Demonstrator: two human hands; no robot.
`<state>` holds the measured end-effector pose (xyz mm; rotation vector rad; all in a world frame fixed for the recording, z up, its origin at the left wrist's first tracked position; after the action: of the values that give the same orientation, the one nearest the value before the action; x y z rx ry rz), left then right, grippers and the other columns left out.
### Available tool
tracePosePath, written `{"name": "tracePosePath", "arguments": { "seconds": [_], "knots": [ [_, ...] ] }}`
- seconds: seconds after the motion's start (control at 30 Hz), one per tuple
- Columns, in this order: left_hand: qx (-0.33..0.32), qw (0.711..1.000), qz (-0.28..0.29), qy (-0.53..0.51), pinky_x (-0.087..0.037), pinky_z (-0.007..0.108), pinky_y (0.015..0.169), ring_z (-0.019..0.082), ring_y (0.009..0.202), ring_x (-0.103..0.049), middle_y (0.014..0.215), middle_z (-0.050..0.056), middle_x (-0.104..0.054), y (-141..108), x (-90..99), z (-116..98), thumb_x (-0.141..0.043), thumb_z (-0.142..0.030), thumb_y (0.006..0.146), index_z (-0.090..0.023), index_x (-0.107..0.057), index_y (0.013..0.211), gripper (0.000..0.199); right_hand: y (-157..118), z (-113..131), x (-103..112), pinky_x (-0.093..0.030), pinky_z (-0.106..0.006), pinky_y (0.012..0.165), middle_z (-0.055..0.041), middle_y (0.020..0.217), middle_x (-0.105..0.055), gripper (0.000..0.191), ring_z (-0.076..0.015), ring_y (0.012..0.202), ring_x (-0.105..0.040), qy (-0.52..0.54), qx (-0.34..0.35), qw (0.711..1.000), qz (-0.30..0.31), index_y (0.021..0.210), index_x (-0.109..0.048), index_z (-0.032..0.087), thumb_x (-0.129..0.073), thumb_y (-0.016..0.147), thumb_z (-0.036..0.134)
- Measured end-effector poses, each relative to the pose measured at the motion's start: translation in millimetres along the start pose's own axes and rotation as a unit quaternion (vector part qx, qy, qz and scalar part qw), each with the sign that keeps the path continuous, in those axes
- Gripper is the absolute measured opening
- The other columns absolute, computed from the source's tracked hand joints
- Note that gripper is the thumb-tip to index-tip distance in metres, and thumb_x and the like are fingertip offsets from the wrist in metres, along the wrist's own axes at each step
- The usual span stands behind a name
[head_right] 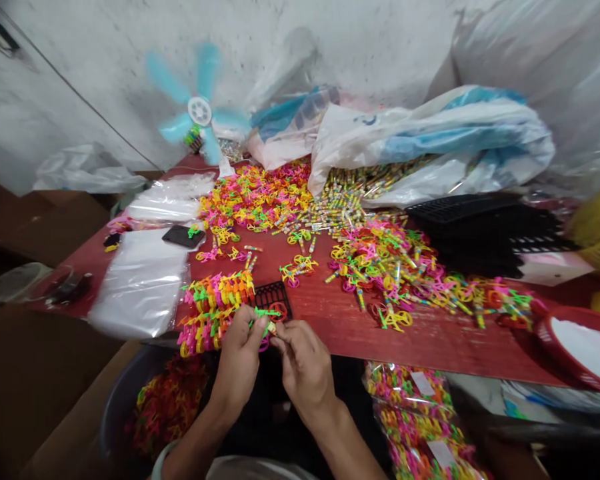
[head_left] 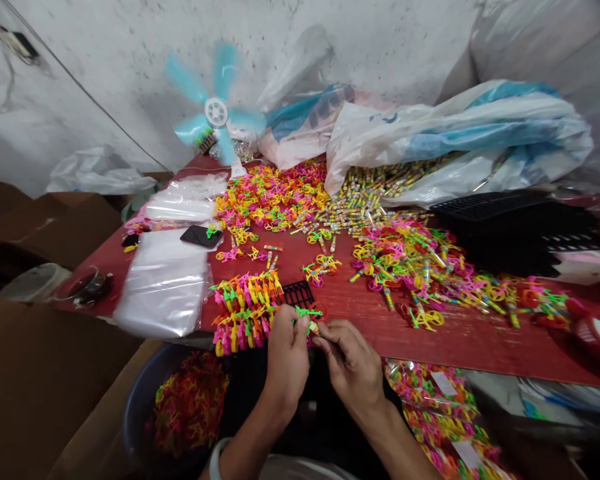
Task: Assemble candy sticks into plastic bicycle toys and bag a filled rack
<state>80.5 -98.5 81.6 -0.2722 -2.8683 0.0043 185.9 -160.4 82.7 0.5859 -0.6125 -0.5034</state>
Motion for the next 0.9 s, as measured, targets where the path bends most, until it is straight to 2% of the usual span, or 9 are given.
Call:
{"name": "tracePosePath", "arguments": {
  "seconds": [0.1, 0.23, 0.37, 0.47, 0.57, 0.63, 0.73, 0.83, 0.9],
  "knots": [
    [0.010, 1.000, 0.004, -0.022, -0.038, 0.027, 0.064, 0.015, 0.068, -0.044, 0.069, -0.003, -0.045, -0.4, -2.5, 2.4, -0.050, -0.032, 0.085, -0.022, -0.042, 0.067, 0.022, -2.0, 1.5, 2.4, -0.052, -0.027, 0.062, -0.0044, 0.080, -0.065, 0.019, -0.0163, 0.073, -0.064, -0.004, 0.018, 1.000, 0.004, 0.100, -0.061, 0.023, -0.050, 0.090, 0.011],
    [0.019, 0.999, 0.024, -0.044, -0.039, 0.025, 0.062, 0.014, 0.066, -0.045, 0.067, -0.003, -0.046, 5.6, -9.0, -4.7, -0.050, -0.032, 0.085, -0.022, -0.043, 0.067, 0.022, 3.6, -6.3, 5.2, -0.052, -0.029, 0.066, -0.0052, 0.085, -0.065, 0.021, -0.0172, 0.077, -0.063, -0.010, 0.021, 0.999, 0.033, 0.106, -0.060, 0.024, -0.047, 0.093, 0.013],
    [0.012, 0.998, 0.067, 0.003, -0.040, 0.025, 0.062, 0.014, 0.065, -0.050, 0.066, -0.003, -0.052, 14.0, -10.1, -14.9, -0.051, -0.029, 0.084, -0.020, -0.052, 0.070, 0.017, 11.2, -22.6, 9.6, -0.048, -0.036, 0.073, -0.0065, 0.087, -0.065, 0.017, -0.0210, 0.082, -0.059, -0.124, 0.008, 0.992, 0.010, 0.101, -0.064, 0.023, -0.050, 0.093, 0.019],
    [-0.037, 0.993, 0.096, 0.057, -0.045, 0.028, 0.068, 0.017, 0.071, -0.058, 0.073, 0.001, -0.063, 20.4, 2.3, -20.1, -0.049, -0.027, 0.085, -0.019, -0.062, 0.078, 0.017, 13.6, -35.9, 9.6, -0.046, -0.036, 0.074, -0.0070, 0.087, -0.063, 0.017, -0.0216, 0.081, -0.056, -0.150, -0.007, 0.989, 0.001, 0.098, -0.067, 0.023, -0.052, 0.092, 0.020],
    [-0.123, 0.983, 0.064, 0.117, -0.048, 0.032, 0.078, 0.019, 0.084, -0.063, 0.088, 0.006, -0.069, 34.8, 27.5, -26.7, -0.047, -0.028, 0.088, -0.019, -0.066, 0.086, 0.020, 13.5, -53.4, 3.2, -0.047, -0.031, 0.071, -0.0056, 0.088, -0.061, 0.017, -0.0191, 0.081, -0.058, -0.048, -0.054, 0.997, 0.015, 0.100, -0.066, 0.023, -0.051, 0.091, 0.020],
    [-0.179, 0.964, 0.052, 0.191, -0.047, 0.035, 0.087, 0.021, 0.094, -0.063, 0.096, 0.008, -0.069, 50.6, 39.1, -30.4, -0.045, -0.027, 0.090, -0.019, -0.066, 0.089, 0.023, 13.2, -67.5, -6.9, -0.048, -0.029, 0.070, -0.0050, 0.088, -0.062, 0.014, -0.0184, 0.081, -0.060, 0.017, -0.102, 0.994, 0.029, 0.097, -0.064, 0.022, -0.052, 0.090, 0.024],
    [-0.228, 0.918, 0.056, 0.319, -0.041, 0.043, 0.100, 0.026, 0.114, -0.057, 0.116, 0.013, -0.066, 79.6, 40.8, -28.8, -0.046, -0.026, 0.090, -0.018, -0.066, 0.101, 0.024, 15.5, -88.3, -29.9, -0.048, -0.030, 0.067, -0.0040, 0.080, -0.063, 0.011, -0.0188, 0.073, -0.061, 0.078, -0.176, 0.981, 0.036, 0.088, -0.062, 0.020, -0.057, 0.086, 0.030],
    [-0.224, 0.871, 0.059, 0.433, -0.031, 0.052, 0.106, 0.031, 0.131, -0.043, 0.134, 0.014, -0.056, 103.4, 32.7, -17.7, -0.056, -0.031, 0.087, -0.019, -0.063, 0.111, 0.028, 24.5, -102.1, -59.2, -0.047, -0.029, 0.063, -0.0018, 0.072, -0.064, 0.012, -0.0174, 0.063, -0.059, 0.134, -0.231, 0.962, 0.046, 0.084, -0.059, 0.020, -0.056, 0.082, 0.032],
    [-0.205, 0.849, 0.085, 0.479, -0.031, 0.052, 0.105, 0.031, 0.129, -0.046, 0.133, 0.014, -0.058, 111.6, 26.8, -7.7, -0.055, -0.033, 0.088, -0.019, -0.062, 0.114, 0.030, 34.4, -105.9, -76.4, -0.046, -0.028, 0.060, -0.0004, 0.069, -0.063, 0.011, -0.0167, 0.061, -0.058, 0.153, -0.241, 0.957, 0.050, 0.081, -0.058, 0.020, -0.058, 0.079, 0.031]
  ]
}}
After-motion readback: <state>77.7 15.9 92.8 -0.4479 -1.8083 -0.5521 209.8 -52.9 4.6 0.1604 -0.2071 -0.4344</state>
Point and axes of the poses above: each hand's wrist, its own y-axis towards the middle knuckle, its own x-axis out of the back of the hand, z = x × y, the point moved 5 cm from there along y, towards the middle knuckle
